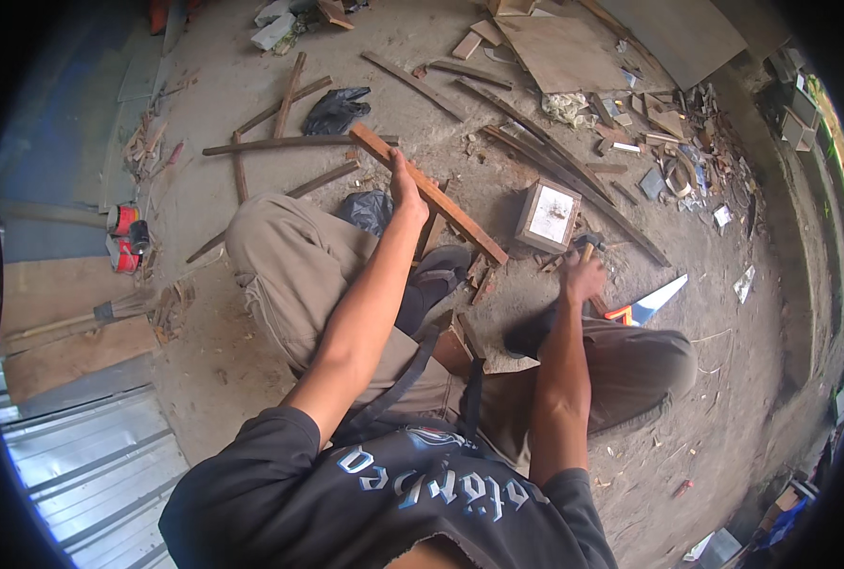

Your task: The person assembles a wooden frame by hammering nails into wooden planks. They align the pieces, insert nails, and secure them with a hammer.

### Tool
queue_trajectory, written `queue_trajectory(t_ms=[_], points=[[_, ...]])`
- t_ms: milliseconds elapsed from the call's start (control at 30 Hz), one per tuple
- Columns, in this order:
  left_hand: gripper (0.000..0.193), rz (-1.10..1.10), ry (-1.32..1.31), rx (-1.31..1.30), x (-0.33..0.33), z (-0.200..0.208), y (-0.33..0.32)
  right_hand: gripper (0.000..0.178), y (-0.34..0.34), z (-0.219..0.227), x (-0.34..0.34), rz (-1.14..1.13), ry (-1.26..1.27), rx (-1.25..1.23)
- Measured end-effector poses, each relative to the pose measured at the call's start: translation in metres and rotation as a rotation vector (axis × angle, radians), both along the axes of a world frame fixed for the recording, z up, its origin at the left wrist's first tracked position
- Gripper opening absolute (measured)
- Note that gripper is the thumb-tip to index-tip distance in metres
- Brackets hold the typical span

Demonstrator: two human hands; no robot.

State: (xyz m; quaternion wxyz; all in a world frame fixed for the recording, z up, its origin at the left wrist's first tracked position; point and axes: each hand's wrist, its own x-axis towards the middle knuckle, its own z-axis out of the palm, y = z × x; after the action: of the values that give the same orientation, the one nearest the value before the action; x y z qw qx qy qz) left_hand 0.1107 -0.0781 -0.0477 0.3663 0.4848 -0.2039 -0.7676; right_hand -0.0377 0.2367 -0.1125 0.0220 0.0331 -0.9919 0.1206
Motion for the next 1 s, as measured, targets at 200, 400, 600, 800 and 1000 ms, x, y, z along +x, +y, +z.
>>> queue_trajectory(t_ms=[200,400,600,800,1000], points=[[0.084,0.0,0.024,0.093,-0.014,0.026,-0.005,0.08,-0.13,0.058,0.035,0.72,-0.574,-0.501],[0.088,-0.092,-0.111,0.149,-0.014,-0.033,-0.036,0.076,-0.135,0.057,0.062,0.761,-0.768,-0.537],[0.066,0.086,-0.875,-0.201,-0.012,-0.113,-0.155,0.054,-0.13,0.033,0.066,0.645,-0.659,-0.543],[0.073,0.333,-1.163,-0.148,0.05,-0.123,-0.315,0.033,-0.128,0.023,0.055,0.534,-0.746,-0.65],[0.069,0.195,-1.17,-0.068,0.053,-0.186,-0.352,0.046,-0.133,0.033,0.049,0.387,-0.795,-0.665]])
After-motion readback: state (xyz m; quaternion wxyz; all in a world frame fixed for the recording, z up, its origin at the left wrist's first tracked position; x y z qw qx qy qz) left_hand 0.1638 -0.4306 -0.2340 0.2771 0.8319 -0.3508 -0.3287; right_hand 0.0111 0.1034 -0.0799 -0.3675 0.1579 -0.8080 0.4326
